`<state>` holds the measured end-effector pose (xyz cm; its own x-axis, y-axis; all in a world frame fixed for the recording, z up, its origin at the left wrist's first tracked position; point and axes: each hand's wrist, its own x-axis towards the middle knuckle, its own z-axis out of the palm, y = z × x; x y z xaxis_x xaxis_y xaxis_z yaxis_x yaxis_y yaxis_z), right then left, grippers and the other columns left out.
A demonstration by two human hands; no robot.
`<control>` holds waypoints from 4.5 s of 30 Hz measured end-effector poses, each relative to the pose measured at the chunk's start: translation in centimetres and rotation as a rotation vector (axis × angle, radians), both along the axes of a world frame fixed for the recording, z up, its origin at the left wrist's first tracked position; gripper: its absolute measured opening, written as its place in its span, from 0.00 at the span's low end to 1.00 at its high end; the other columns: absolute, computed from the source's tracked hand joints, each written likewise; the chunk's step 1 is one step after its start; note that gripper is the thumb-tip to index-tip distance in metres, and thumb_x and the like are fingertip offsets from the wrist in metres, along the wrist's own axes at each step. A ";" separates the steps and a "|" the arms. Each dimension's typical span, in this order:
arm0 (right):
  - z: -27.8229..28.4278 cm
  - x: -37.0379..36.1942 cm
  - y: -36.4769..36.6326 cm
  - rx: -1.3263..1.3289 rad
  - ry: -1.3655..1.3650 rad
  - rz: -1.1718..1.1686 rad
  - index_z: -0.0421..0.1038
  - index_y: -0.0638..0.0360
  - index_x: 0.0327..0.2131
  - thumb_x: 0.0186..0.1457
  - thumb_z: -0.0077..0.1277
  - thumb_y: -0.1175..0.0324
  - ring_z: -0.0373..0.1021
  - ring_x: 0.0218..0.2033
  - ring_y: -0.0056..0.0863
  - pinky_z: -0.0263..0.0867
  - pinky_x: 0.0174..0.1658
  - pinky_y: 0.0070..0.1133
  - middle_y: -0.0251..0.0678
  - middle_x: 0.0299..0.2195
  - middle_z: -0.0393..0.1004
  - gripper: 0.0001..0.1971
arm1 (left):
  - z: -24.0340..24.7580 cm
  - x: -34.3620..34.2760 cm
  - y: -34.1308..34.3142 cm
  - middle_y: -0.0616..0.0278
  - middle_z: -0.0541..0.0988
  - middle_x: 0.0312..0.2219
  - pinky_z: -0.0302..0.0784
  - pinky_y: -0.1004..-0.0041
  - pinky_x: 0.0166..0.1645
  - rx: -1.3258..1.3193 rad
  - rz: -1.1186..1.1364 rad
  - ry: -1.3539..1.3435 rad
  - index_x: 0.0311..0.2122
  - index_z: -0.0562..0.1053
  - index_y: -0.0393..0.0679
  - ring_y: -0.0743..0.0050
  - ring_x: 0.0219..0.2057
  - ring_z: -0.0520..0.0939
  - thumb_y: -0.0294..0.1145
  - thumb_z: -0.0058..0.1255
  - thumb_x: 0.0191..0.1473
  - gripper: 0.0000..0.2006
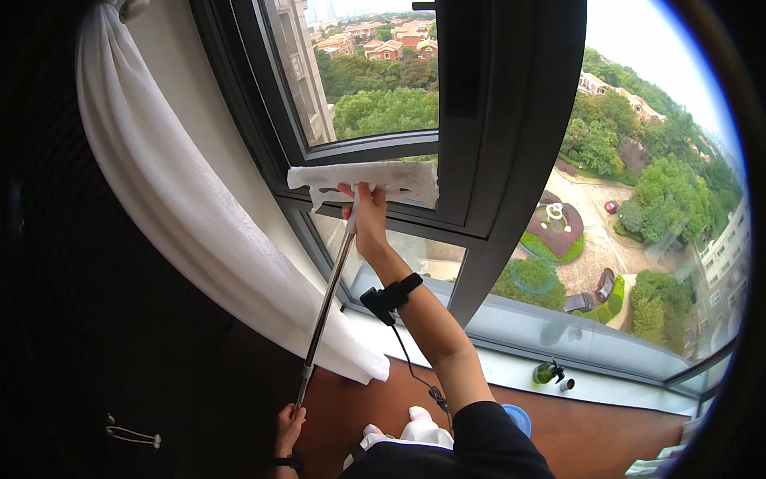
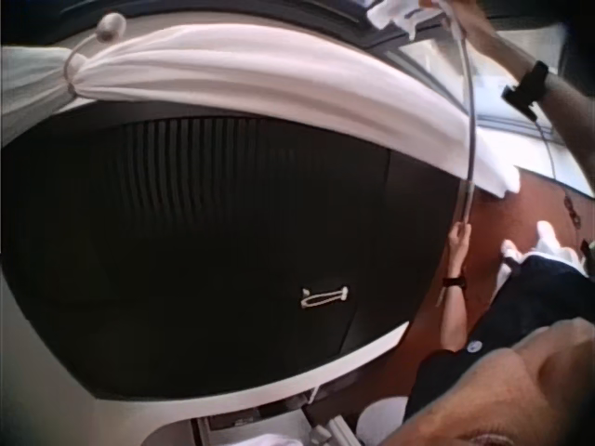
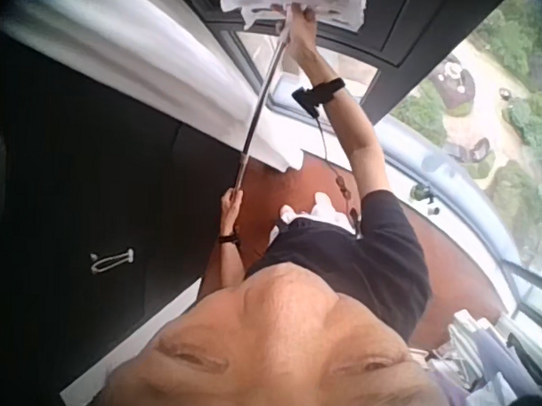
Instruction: The person cleans a large curved window using a long-handled mop with a microfiber pad. They wipe the glass in vertical strokes, open the window to clean the frame, rinse the pad in a blue basin, reattach it, and continue wiping the window.
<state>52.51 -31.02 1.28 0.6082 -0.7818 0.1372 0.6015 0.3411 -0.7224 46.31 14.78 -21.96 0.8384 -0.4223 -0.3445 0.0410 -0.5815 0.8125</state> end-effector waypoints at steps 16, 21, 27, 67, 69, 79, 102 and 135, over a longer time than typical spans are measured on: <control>-3.2 2.9 -1.0 -0.208 0.243 -0.201 0.57 0.60 0.49 0.67 0.44 0.60 0.69 0.21 0.22 0.67 0.26 0.21 0.43 0.38 0.77 0.16 | 1.9 1.2 1.1 0.42 0.82 0.32 0.78 0.64 0.36 -0.242 -0.003 -0.569 0.44 0.77 0.35 0.46 0.34 0.84 0.44 0.54 0.61 0.19; -5.2 1.8 2.2 -0.365 0.272 -0.225 0.55 0.62 0.50 0.66 0.45 0.62 0.70 0.25 0.21 0.67 0.29 0.19 0.40 0.36 0.77 0.17 | 3.4 0.5 0.3 0.42 0.82 0.31 0.78 0.64 0.35 -0.253 0.034 -0.644 0.43 0.77 0.33 0.47 0.32 0.84 0.43 0.54 0.61 0.19; -7.2 -0.2 6.8 -0.368 0.320 -0.065 0.47 0.60 0.61 0.65 0.45 0.68 0.70 0.25 0.23 0.67 0.27 0.20 0.39 0.35 0.75 0.26 | 4.2 -0.8 0.1 0.42 0.82 0.30 0.78 0.63 0.33 -0.261 0.089 -0.638 0.42 0.78 0.33 0.46 0.31 0.84 0.43 0.56 0.60 0.19; -6.9 -2.1 9.2 -0.345 0.170 -0.029 0.40 0.48 0.67 0.65 0.37 0.76 0.68 0.20 0.21 0.70 0.21 0.20 0.41 0.39 0.64 0.30 | -0.5 -3.1 -1.8 0.47 0.80 0.30 0.78 0.69 0.36 -0.299 0.113 -0.536 0.44 0.73 0.27 0.61 0.32 0.83 0.35 0.53 0.61 0.17; -4.6 -2.1 8.7 -0.394 0.124 -0.036 0.41 0.49 0.67 0.66 0.38 0.75 0.69 0.20 0.23 0.69 0.21 0.21 0.40 0.39 0.65 0.29 | 0.9 -3.1 -2.9 0.47 0.80 0.31 0.77 0.69 0.36 -0.289 0.083 -0.564 0.44 0.73 0.27 0.62 0.32 0.83 0.35 0.52 0.61 0.17; -0.7 -2.2 7.9 -0.425 0.091 -0.034 0.36 0.48 0.69 0.67 0.37 0.74 0.70 0.20 0.24 0.69 0.21 0.21 0.43 0.42 0.66 0.32 | 1.5 -2.2 -4.4 0.44 0.80 0.31 0.77 0.67 0.36 -0.391 0.093 -0.613 0.45 0.73 0.26 0.57 0.33 0.83 0.38 0.53 0.62 0.19; -8.4 -2.1 10.7 -0.233 0.243 0.034 0.34 0.44 0.69 0.67 0.37 0.74 0.70 0.21 0.24 0.74 0.23 0.24 0.40 0.35 0.67 0.33 | 2.5 -3.2 -0.2 0.41 0.80 0.31 0.77 0.62 0.35 -0.141 0.021 -0.693 0.45 0.75 0.29 0.44 0.33 0.83 0.33 0.53 0.60 0.15; -10.9 9.9 11.5 -0.303 0.184 0.112 0.34 0.45 0.69 0.65 0.36 0.77 0.64 0.18 0.18 0.64 0.18 0.19 0.33 0.29 0.65 0.35 | -3.5 0.8 -1.5 0.45 0.80 0.35 0.78 0.68 0.40 -0.144 0.194 -0.530 0.51 0.71 0.28 0.59 0.35 0.83 0.34 0.50 0.63 0.19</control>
